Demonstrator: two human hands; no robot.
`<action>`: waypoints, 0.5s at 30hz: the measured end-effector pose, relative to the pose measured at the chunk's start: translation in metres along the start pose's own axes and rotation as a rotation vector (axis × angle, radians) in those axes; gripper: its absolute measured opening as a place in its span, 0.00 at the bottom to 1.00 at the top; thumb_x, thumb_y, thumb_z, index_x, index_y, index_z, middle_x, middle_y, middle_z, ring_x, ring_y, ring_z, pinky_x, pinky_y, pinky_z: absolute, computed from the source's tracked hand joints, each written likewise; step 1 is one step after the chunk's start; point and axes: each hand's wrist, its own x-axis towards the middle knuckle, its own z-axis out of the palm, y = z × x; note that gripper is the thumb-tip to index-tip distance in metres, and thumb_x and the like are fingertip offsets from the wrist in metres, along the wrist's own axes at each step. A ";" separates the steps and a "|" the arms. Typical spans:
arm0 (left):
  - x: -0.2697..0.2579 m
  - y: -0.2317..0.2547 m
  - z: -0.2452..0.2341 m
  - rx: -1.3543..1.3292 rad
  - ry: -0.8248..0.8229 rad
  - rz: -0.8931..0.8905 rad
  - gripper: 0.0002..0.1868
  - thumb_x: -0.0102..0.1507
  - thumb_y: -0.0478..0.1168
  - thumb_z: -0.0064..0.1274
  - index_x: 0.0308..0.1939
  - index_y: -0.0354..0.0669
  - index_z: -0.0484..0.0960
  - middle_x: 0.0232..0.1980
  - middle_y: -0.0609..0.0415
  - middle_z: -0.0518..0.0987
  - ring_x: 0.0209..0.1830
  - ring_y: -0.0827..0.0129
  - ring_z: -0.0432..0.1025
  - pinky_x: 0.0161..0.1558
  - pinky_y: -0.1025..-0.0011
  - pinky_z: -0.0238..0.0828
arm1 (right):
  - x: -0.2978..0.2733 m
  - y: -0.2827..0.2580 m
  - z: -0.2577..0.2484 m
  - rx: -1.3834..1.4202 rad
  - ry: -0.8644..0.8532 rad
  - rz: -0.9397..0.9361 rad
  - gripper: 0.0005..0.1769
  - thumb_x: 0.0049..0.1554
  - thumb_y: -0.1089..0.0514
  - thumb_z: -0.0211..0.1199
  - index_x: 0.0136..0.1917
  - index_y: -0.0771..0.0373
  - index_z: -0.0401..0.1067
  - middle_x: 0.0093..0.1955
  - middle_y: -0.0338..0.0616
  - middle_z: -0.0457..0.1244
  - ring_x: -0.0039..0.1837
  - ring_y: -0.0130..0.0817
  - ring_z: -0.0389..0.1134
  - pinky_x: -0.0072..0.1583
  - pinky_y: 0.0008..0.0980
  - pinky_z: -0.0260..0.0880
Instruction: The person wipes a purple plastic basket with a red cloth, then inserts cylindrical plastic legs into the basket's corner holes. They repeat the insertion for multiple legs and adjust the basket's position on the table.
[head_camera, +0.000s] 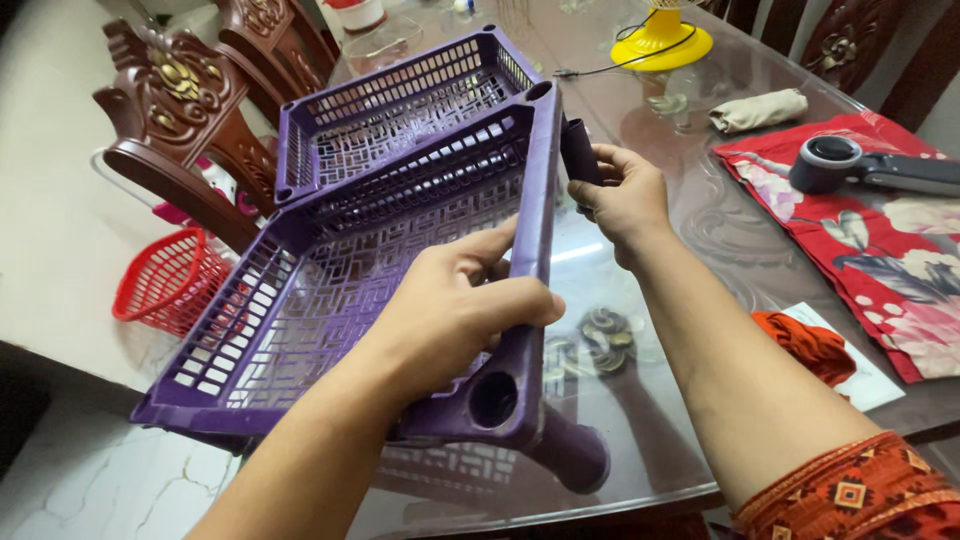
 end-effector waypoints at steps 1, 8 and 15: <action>-0.002 0.002 -0.002 0.025 0.007 0.003 0.39 0.50 0.39 0.61 0.68 0.50 0.80 0.33 0.64 0.76 0.27 0.82 0.68 0.29 0.80 0.65 | 0.002 0.000 0.001 0.010 -0.005 -0.010 0.26 0.51 0.70 0.70 0.63 0.62 0.74 0.48 0.40 0.69 0.43 0.25 0.69 0.44 0.27 0.72; -0.008 0.011 -0.007 -0.073 -0.011 -0.059 0.41 0.49 0.36 0.59 0.70 0.50 0.76 0.32 0.60 0.77 0.26 0.77 0.73 0.30 0.76 0.73 | 0.011 -0.001 0.005 -0.013 -0.033 -0.092 0.26 0.50 0.71 0.69 0.63 0.63 0.74 0.48 0.39 0.70 0.46 0.25 0.70 0.48 0.26 0.72; -0.012 0.010 -0.007 -0.078 -0.021 -0.024 0.41 0.50 0.36 0.59 0.70 0.46 0.77 0.32 0.59 0.77 0.26 0.77 0.73 0.31 0.75 0.74 | 0.011 -0.006 0.007 -0.043 -0.063 -0.106 0.26 0.49 0.71 0.69 0.62 0.63 0.75 0.47 0.37 0.69 0.46 0.24 0.69 0.49 0.26 0.71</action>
